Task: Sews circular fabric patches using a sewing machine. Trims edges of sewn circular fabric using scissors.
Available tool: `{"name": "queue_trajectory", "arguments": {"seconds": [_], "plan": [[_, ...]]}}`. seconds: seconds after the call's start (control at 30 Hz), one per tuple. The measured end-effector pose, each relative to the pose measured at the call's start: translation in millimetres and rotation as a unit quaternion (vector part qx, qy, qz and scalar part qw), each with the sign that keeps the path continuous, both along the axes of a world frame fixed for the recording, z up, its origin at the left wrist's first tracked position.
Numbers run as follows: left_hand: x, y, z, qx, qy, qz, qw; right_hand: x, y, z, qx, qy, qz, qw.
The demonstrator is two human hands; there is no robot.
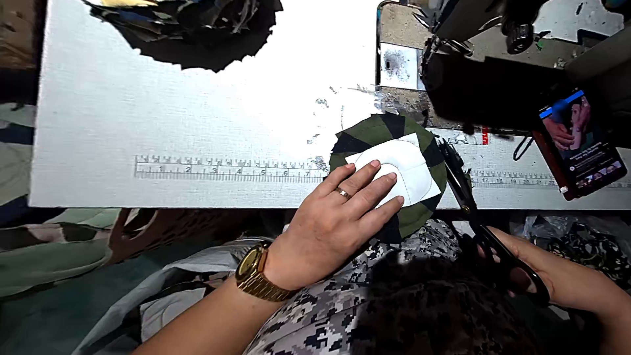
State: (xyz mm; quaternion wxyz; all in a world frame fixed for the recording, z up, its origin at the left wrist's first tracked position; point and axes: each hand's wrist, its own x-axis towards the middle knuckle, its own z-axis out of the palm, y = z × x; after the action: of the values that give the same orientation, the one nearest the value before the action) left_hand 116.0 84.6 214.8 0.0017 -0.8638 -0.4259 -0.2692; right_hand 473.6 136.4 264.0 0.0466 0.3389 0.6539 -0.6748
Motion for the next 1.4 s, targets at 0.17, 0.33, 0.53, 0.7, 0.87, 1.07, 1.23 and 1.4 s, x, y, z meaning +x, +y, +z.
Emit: {"name": "queue_trajectory", "arguments": {"seconds": [0.17, 0.33, 0.53, 0.7, 0.87, 1.07, 1.23, 1.4], "plan": [[-3, 1, -1, -0.020, -0.038, -0.026, 0.999, 0, -1, -3, -0.006, 0.001, -0.017, 1.000], [-3, 0, -4, -0.027, -0.051, -0.046, 0.997, -6, 4, -4, 0.021, -0.015, -0.014, 1.000], [-6, 1, -5, -0.025, -0.058, -0.056, 0.996, -7, 5, -3, 0.030, -0.008, -0.046, 0.998], [-10, 5, -3, -0.023, -0.054, -0.062, 0.996, -10, -4, -5, 0.047, 0.016, -0.093, 0.994], [-14, 7, 1, -0.045, -0.053, -0.076, 0.995, -13, -9, -4, 0.050, 0.019, -0.113, 0.992], [-22, 10, 5, -0.047, -0.038, -0.057, 0.997, -15, -12, 1, 0.097, 0.013, -0.118, 0.988], [-11, 2, 7, -0.012, 0.008, -0.031, 0.999, -18, -15, 1, 0.076, 0.015, -0.143, 0.987], [7, -3, -1, 0.005, 0.012, 0.009, 1.000, -6, -9, -4, -0.001, -0.003, -0.062, 0.998]]}}
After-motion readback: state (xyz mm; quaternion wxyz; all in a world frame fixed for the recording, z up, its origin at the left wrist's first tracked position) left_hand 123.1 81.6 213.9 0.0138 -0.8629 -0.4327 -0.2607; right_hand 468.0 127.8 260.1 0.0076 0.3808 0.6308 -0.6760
